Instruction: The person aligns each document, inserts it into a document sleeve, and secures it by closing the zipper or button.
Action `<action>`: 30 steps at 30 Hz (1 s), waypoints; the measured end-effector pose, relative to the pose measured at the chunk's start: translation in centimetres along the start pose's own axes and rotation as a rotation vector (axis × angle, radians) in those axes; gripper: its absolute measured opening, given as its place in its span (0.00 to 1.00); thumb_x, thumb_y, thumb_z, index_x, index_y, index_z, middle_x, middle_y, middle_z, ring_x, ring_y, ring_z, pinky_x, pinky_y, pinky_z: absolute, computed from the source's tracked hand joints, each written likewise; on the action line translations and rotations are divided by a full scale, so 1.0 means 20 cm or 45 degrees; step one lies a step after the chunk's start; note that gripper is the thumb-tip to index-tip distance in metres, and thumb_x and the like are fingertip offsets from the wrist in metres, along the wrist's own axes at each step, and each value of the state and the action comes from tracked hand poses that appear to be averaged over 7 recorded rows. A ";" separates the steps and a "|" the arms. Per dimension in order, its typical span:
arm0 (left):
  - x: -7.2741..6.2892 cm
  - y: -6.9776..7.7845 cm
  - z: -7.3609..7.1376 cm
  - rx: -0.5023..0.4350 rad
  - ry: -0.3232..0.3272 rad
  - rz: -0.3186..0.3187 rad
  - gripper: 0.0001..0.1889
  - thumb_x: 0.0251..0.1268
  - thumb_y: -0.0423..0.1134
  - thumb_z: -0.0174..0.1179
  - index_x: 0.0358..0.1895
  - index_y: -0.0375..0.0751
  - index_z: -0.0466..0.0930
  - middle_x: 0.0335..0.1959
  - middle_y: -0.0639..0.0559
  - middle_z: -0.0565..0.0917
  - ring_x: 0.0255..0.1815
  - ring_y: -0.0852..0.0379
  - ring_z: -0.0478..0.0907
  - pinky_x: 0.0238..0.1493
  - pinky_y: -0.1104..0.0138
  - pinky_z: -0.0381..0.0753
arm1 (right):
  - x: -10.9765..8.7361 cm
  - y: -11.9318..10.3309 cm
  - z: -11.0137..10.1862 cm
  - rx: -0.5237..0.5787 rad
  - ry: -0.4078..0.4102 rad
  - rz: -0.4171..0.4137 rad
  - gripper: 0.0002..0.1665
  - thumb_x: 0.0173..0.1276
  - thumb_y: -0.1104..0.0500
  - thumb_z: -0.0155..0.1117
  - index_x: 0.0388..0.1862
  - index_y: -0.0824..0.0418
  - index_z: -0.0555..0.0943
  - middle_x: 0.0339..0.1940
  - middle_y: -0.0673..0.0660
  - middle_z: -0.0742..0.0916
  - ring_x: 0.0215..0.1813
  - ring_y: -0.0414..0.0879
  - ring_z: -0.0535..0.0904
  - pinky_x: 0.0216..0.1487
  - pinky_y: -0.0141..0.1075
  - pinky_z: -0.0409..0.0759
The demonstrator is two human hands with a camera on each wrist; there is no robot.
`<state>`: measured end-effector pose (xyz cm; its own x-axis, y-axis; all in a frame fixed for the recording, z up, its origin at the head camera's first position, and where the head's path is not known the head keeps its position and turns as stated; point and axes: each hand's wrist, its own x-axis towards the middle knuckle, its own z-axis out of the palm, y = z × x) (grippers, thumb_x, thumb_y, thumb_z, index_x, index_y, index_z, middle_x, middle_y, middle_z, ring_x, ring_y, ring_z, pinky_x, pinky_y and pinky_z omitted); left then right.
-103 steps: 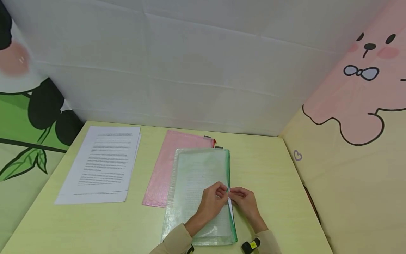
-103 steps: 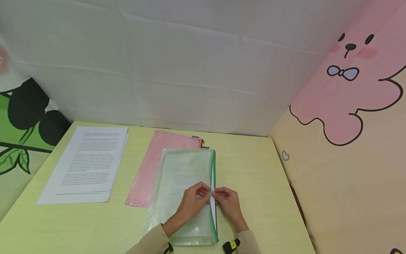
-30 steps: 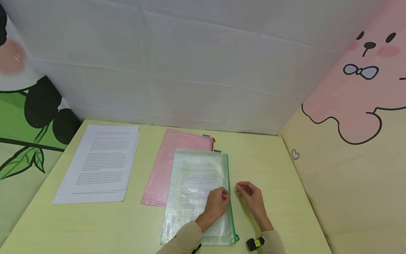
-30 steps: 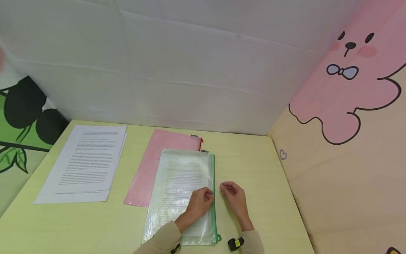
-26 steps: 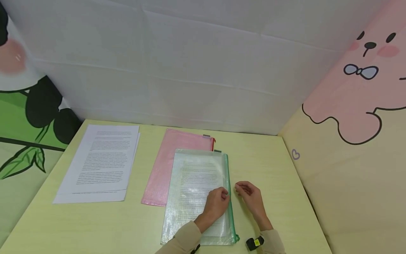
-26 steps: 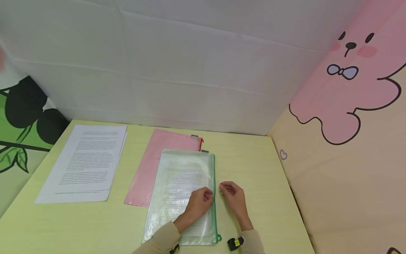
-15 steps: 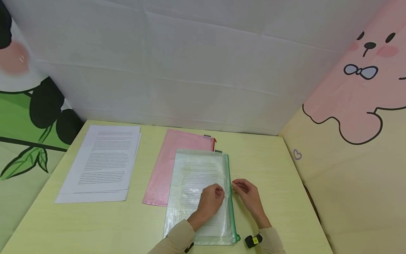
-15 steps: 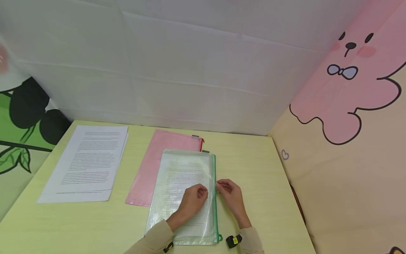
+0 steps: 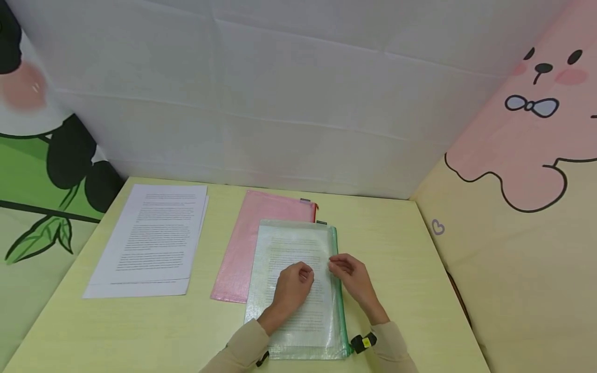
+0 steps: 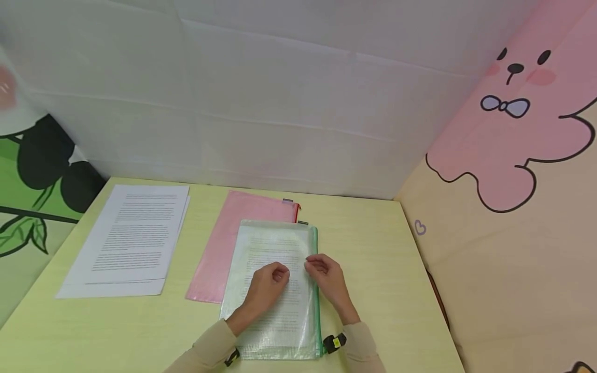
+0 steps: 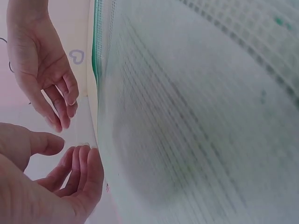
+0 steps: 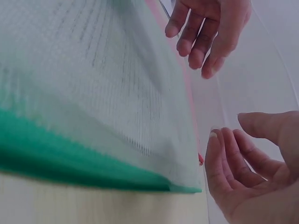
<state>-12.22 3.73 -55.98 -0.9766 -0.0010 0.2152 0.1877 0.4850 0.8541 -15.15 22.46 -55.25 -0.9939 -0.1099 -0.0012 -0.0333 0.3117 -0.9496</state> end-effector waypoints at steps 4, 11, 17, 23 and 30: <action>0.01 -0.03 -0.05 0.000 0.014 -0.022 0.03 0.67 0.31 0.65 0.33 0.37 0.84 0.29 0.52 0.85 0.29 0.58 0.83 0.33 0.67 0.83 | 0.02 -0.02 0.03 0.005 -0.039 -0.003 0.15 0.73 0.61 0.68 0.53 0.70 0.83 0.46 0.64 0.88 0.48 0.56 0.87 0.47 0.33 0.86; 0.02 -0.09 -0.15 -0.009 0.000 -0.085 0.03 0.69 0.32 0.63 0.36 0.37 0.85 0.32 0.50 0.86 0.33 0.56 0.84 0.36 0.64 0.84 | 0.06 -0.07 0.10 -0.036 -0.065 -0.014 0.15 0.72 0.63 0.69 0.53 0.71 0.83 0.45 0.62 0.89 0.47 0.53 0.87 0.46 0.34 0.86; 0.03 -0.13 -0.24 -0.020 0.024 -0.109 0.03 0.69 0.31 0.62 0.37 0.37 0.85 0.33 0.49 0.86 0.35 0.54 0.83 0.39 0.61 0.84 | 0.09 -0.14 0.17 -0.112 -0.090 -0.011 0.15 0.73 0.64 0.67 0.53 0.72 0.82 0.46 0.64 0.88 0.47 0.59 0.86 0.49 0.42 0.87; 0.05 -0.18 -0.31 0.016 0.059 -0.081 0.03 0.68 0.31 0.63 0.37 0.36 0.86 0.32 0.48 0.86 0.34 0.53 0.83 0.39 0.59 0.84 | 0.14 -0.15 0.23 -0.160 -0.102 -0.047 0.15 0.73 0.62 0.68 0.54 0.70 0.82 0.47 0.63 0.88 0.46 0.57 0.86 0.49 0.46 0.87; 0.07 -0.23 -0.39 0.049 0.070 -0.133 0.03 0.68 0.32 0.64 0.37 0.36 0.86 0.33 0.48 0.86 0.35 0.52 0.83 0.40 0.59 0.83 | 0.19 -0.15 0.31 -0.117 -0.169 -0.102 0.15 0.74 0.66 0.65 0.54 0.75 0.80 0.46 0.70 0.87 0.44 0.69 0.85 0.48 0.58 0.85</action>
<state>-13.58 -5.31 -55.87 -0.9832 -0.1008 0.1525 0.0799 0.5133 0.8545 -18.24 15.25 -54.30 -0.9654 -0.2593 0.0264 -0.1274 0.3810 -0.9158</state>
